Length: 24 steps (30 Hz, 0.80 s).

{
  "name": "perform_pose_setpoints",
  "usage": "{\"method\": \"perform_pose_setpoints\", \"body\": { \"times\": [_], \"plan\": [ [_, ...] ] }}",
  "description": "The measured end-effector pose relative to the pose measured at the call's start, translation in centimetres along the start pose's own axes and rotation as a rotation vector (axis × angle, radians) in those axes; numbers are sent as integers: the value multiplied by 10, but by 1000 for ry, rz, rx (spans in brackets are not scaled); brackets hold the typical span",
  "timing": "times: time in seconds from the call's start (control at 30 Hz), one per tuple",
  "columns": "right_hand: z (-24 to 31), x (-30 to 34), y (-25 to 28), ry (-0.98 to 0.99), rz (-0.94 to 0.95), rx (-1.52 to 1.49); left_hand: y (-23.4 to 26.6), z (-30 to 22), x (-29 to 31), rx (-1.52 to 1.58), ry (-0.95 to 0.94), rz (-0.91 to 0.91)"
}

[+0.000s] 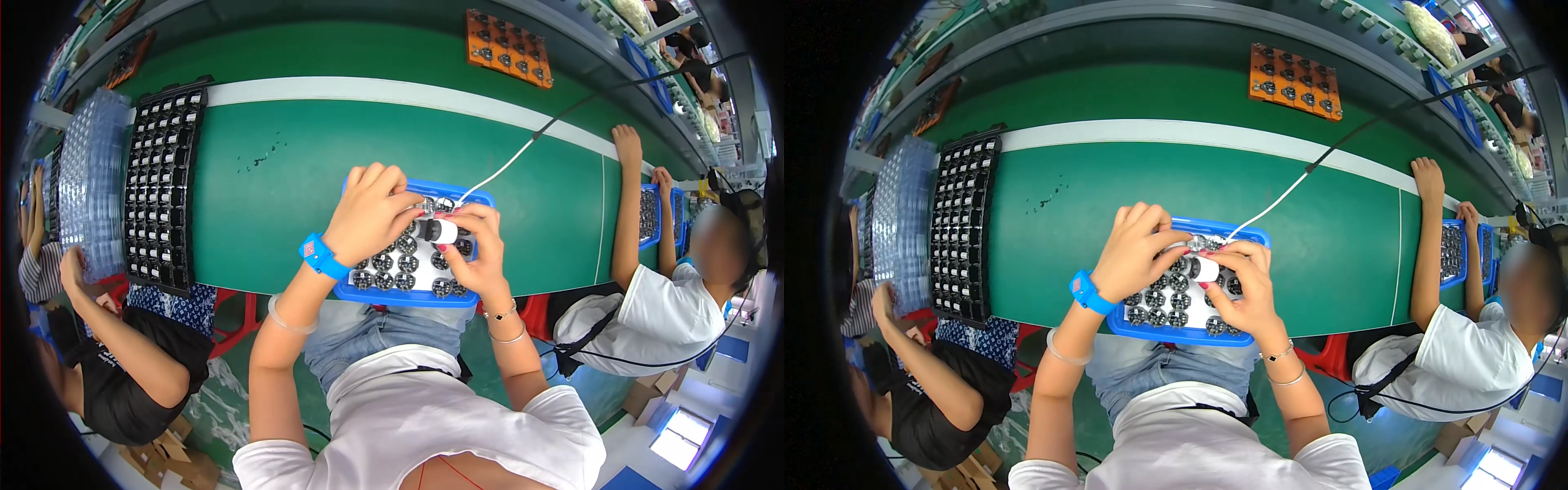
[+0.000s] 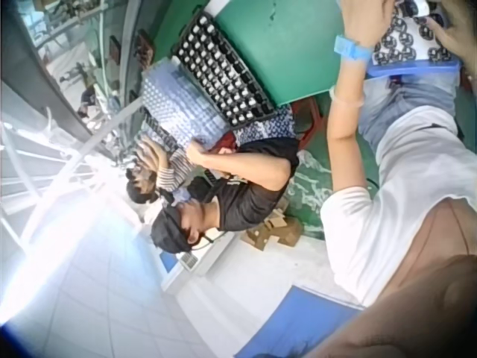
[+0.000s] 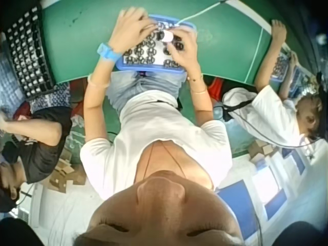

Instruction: Inspecting small electronic components with a handheld testing tool and moving them from a tray to a board.

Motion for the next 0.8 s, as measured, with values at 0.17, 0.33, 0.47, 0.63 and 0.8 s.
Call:
{"method": "perform_pose_setpoints", "body": {
  "times": [0.17,0.33,0.47,0.63,0.8],
  "plan": [
    [0,-5,-1,29,60,41,9,-1,15,73,17,21],
    [-10,4,-1,-50,-67,-148,3,-5,16,16,-80,72],
    [-24,23,1,-44,-315,-427,2,-8,12,-23,-82,88],
    [-9,32,1,82,-165,-255,-5,-7,13,-6,-98,110],
    [-2,25,2,71,-165,-224,3,-16,15,22,-77,95]
  ]
}}
Point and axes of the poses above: each hand's wrist, its own x-axis away from the middle knuckle, its own y-axis out of the back of the hand, z = x × y, the point moved 3 cm from there along -x, towards the middle knuckle, and after that the axes turned 10 degrees about z, right-handed, at the moved point
